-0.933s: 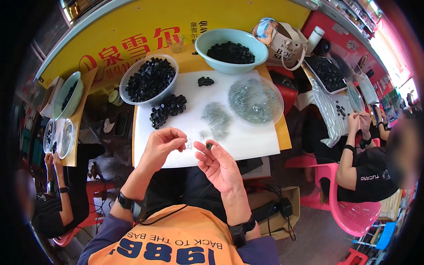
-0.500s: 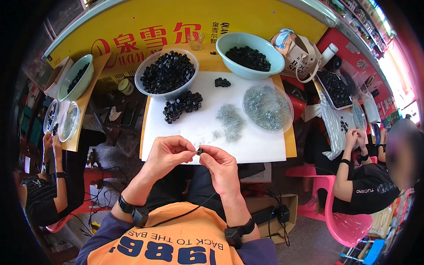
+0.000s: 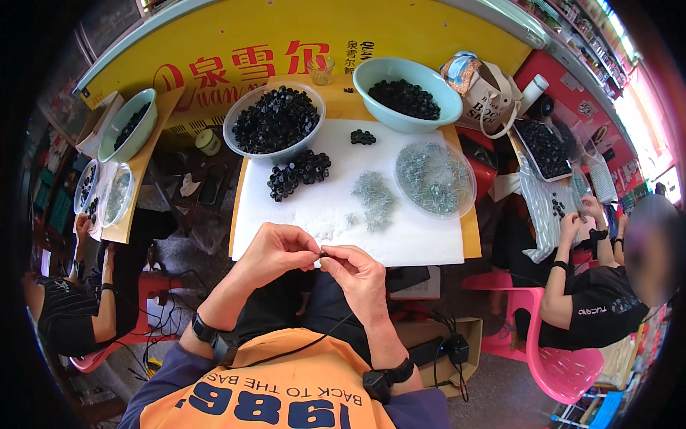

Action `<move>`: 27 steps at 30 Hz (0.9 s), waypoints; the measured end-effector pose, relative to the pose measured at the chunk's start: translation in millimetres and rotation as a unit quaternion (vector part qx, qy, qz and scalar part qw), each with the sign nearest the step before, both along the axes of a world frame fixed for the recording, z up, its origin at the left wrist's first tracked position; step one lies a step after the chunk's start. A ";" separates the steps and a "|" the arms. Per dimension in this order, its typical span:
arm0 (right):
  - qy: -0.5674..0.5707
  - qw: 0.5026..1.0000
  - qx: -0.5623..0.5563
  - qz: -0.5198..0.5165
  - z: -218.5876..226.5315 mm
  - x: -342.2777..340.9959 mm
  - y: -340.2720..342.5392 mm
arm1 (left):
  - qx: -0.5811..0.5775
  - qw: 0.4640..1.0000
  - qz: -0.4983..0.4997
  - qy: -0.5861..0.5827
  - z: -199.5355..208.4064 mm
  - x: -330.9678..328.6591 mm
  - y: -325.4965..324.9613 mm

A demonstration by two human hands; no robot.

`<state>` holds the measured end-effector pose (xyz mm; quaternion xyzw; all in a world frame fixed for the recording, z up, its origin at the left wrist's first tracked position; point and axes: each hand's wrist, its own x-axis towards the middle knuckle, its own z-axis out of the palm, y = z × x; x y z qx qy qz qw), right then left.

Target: Assembling small black plastic components by hand.

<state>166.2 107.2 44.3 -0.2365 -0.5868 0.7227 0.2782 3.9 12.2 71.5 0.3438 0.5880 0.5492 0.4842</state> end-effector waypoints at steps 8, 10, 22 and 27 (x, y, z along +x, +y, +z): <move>-0.022 0.997 0.018 -0.077 -14.5 1.8 2.7 | -0.019 0.996 0.019 -0.081 -20.4 5.8 10.4; -0.025 0.997 0.026 -0.072 -14.3 0.9 3.1 | -0.043 0.995 0.017 -0.083 -21.5 5.2 9.8; -0.022 0.997 -0.050 -0.054 -29.8 -4.2 6.6 | -0.021 0.997 0.037 -0.061 -37.7 -0.9 8.9; 0.010 0.995 -0.067 -0.071 -36.9 -2.8 10.2 | 0.040 0.763 0.128 0.632 -58.7 -57.0 5.8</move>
